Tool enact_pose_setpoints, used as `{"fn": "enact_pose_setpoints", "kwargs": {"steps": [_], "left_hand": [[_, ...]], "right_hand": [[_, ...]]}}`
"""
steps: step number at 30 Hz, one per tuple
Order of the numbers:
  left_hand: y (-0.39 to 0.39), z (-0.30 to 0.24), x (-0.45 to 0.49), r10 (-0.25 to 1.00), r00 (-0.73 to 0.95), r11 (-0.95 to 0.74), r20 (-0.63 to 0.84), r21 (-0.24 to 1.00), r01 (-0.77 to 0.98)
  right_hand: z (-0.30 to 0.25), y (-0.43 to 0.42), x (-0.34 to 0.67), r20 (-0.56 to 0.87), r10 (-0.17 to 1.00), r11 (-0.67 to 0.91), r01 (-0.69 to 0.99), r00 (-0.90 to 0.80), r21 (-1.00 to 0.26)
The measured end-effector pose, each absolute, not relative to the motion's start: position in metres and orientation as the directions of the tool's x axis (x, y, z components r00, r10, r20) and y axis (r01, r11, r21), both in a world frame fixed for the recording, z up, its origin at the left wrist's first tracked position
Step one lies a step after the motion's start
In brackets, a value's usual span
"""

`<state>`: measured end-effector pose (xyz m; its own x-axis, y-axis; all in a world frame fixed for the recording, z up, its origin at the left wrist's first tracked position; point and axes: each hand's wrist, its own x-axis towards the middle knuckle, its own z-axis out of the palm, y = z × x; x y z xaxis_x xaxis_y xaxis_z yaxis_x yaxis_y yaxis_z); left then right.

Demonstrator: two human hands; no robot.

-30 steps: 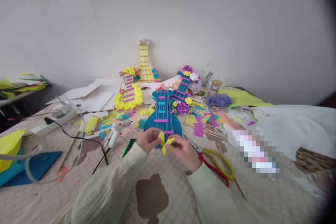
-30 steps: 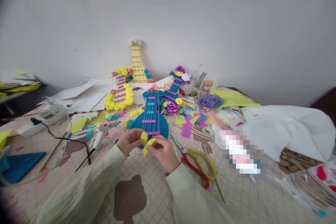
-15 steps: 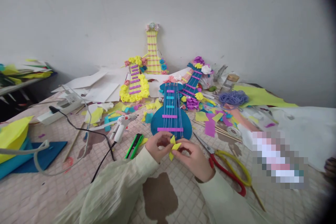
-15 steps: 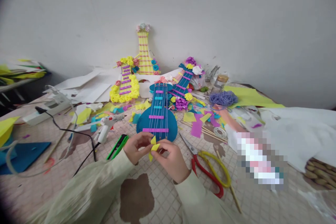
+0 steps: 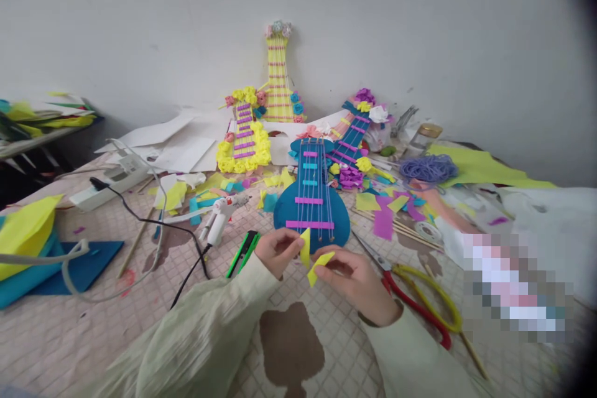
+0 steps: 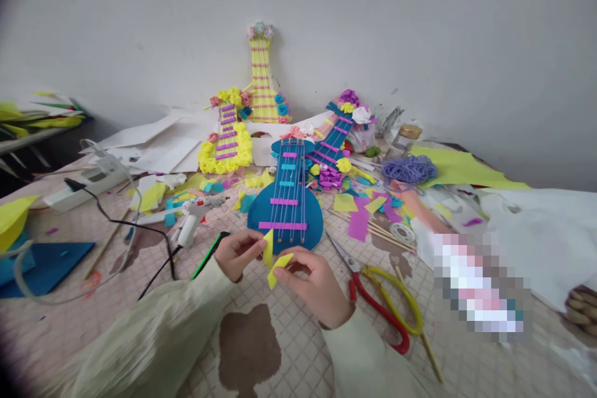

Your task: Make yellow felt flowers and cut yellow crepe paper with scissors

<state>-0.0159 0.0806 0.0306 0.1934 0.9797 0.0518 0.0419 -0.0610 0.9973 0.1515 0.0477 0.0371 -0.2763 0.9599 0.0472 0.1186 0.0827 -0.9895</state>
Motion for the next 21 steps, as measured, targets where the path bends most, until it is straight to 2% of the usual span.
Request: {"fn": "enact_pose_setpoints", "kwargs": {"steps": [4,9,14,21], "left_hand": [[0.0798,0.0331,-0.0196,0.979,0.188,-0.087,0.080,0.996,0.029],[0.0739,0.0321,-0.0172,0.956,0.271,-0.149,0.113,0.982,0.119],[0.0721,0.0307,-0.0167,0.928,0.324,-0.279,0.185,0.921,0.272],[0.0744,0.0343,-0.0186,0.926,0.295,-0.326,0.234,0.890,0.318]], "right_hand": [[0.0310,0.0507,0.1553,-0.073,0.961,-0.024,0.181,-0.267,-0.983],[0.0312,0.0514,0.1550,-0.169,0.925,-0.129,0.138,-0.341,-0.982],[0.0359,0.0511,0.1544,-0.173,0.920,-0.123,0.160,-0.351,-0.979],[0.0372,0.0510,0.1543,-0.154,0.932,-0.096,0.186,-0.327,-0.978]]}}
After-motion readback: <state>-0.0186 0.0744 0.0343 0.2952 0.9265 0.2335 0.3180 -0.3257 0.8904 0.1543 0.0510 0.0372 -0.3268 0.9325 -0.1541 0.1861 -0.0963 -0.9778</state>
